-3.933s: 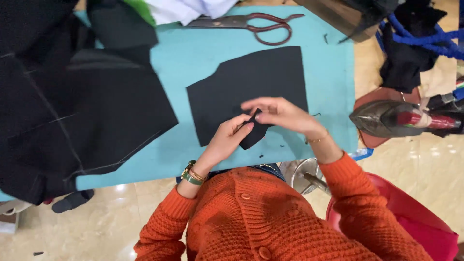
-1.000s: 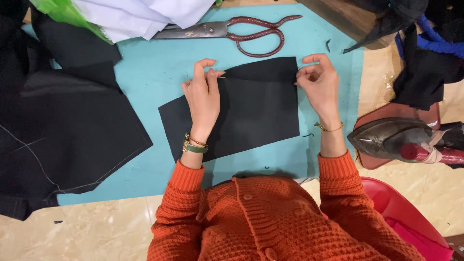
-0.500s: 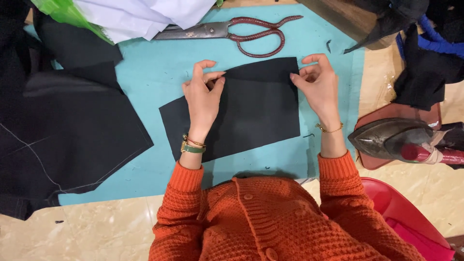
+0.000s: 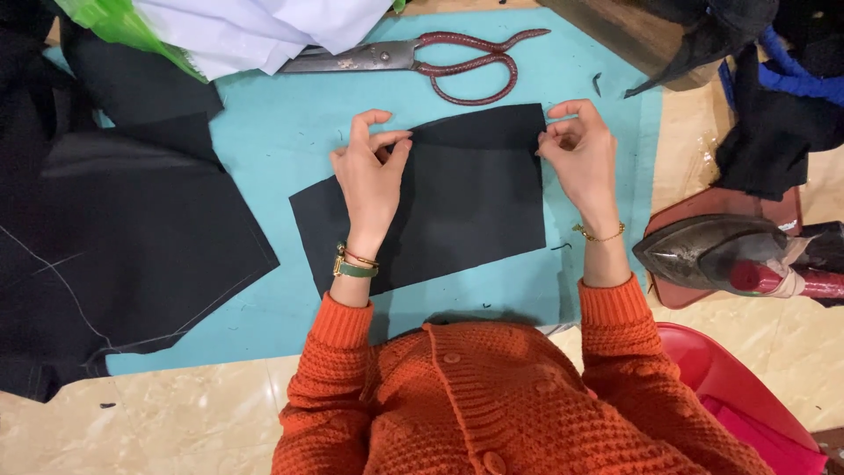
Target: Cutting out pattern pieces from black fabric using large tailor scissors on a cutting table.
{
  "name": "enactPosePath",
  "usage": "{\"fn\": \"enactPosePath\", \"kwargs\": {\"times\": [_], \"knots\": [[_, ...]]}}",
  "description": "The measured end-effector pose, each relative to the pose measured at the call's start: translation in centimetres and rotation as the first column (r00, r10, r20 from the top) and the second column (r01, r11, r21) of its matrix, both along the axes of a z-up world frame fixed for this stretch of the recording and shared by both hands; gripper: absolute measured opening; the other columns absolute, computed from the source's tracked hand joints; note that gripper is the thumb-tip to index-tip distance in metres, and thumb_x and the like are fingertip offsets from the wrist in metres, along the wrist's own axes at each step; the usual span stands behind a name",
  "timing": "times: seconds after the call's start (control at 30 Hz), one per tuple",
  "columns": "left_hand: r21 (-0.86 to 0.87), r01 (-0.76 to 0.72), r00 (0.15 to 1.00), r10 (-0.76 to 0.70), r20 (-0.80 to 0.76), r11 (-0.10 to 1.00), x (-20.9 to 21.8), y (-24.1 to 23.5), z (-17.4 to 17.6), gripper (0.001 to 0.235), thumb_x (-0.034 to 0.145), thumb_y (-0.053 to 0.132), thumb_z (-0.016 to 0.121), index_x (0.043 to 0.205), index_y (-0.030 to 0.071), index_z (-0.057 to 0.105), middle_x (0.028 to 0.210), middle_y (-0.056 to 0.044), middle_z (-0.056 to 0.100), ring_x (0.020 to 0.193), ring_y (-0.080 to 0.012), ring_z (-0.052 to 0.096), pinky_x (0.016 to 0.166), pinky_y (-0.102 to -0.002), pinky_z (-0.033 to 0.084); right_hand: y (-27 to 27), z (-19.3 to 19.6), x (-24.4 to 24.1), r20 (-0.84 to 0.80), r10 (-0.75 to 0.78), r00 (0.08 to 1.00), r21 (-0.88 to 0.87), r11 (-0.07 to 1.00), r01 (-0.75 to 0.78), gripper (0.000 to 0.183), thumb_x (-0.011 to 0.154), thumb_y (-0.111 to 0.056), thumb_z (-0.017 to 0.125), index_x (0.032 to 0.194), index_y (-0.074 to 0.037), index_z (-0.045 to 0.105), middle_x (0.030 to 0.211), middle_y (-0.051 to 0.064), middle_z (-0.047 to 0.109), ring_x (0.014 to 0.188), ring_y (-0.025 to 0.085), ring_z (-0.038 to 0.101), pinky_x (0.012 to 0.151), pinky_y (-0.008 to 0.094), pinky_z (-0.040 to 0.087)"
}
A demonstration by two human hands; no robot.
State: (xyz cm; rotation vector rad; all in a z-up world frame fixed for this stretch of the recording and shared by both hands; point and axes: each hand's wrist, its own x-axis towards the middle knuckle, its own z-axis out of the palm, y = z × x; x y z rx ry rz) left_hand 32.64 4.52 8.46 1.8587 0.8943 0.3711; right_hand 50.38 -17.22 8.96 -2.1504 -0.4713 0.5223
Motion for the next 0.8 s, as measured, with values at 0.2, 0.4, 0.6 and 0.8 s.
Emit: {"fn": "enactPosePath", "kwargs": {"times": [0.2, 0.4, 0.6, 0.8], "knots": [[0.024, 0.006, 1.000, -0.006, 0.002, 1.000, 0.1, -0.3, -0.3, 0.016, 0.104, 0.017, 0.064, 0.117, 0.019, 0.055, 0.091, 0.004, 0.079, 0.076, -0.0131, 0.068, 0.092, -0.035, 0.029, 0.1, 0.1, 0.1, -0.020, 0.017, 1.000, 0.047, 0.999, -0.016, 0.024, 0.096, 0.006, 0.056, 0.117, -0.005, 0.060, 0.090, 0.016, 0.071, 0.074, 0.022, 0.071, 0.072, 0.036, 0.059], [0.195, 0.026, 0.999, -0.017, -0.047, 0.980, 0.7, -0.9, -0.2, 0.032, 0.093, 0.010, 0.079, 0.115, 0.020, 0.058, 0.087, 0.006, 0.075, 0.079, -0.0177, 0.062, 0.093, -0.040, 0.028, -0.5, -0.2, 0.4, -0.082, 0.010, 0.997, 0.122, 0.993, 0.001, 0.026, 0.096, 0.006, 0.054, 0.119, -0.005, 0.057, 0.094, 0.019, 0.070, 0.076, 0.025, 0.073, 0.074, 0.038, 0.061], [0.196, -0.004, 1.000, 0.005, -0.002, 0.981, 0.6, -0.8, -0.3, 0.034, 0.092, 0.006, 0.079, 0.114, 0.019, 0.057, 0.084, 0.006, 0.071, 0.078, -0.0171, 0.059, 0.092, -0.039, 0.028, -1.2, -1.2, 0.9, -0.117, 0.031, 0.993, 0.207, 0.978, -0.006, 0.027, 0.096, 0.010, 0.047, 0.119, -0.002, 0.055, 0.093, 0.021, 0.070, 0.077, 0.026, 0.072, 0.071, 0.037, 0.063], [0.178, -0.011, 1.000, 0.011, 0.004, 0.984, 0.6, -0.7, -0.5, 0.035, 0.090, 0.006, 0.080, 0.114, 0.018, 0.057, 0.081, 0.005, 0.069, 0.075, -0.0164, 0.058, 0.090, -0.036, 0.027, -1.4, -1.1, 0.9, -0.075, 0.045, 0.996, 0.207, 0.978, -0.029, 0.019, 0.099, 0.009, 0.052, 0.114, 0.001, 0.060, 0.092, 0.021, 0.069, 0.073, 0.024, 0.071, 0.065, 0.035, 0.062]]}}
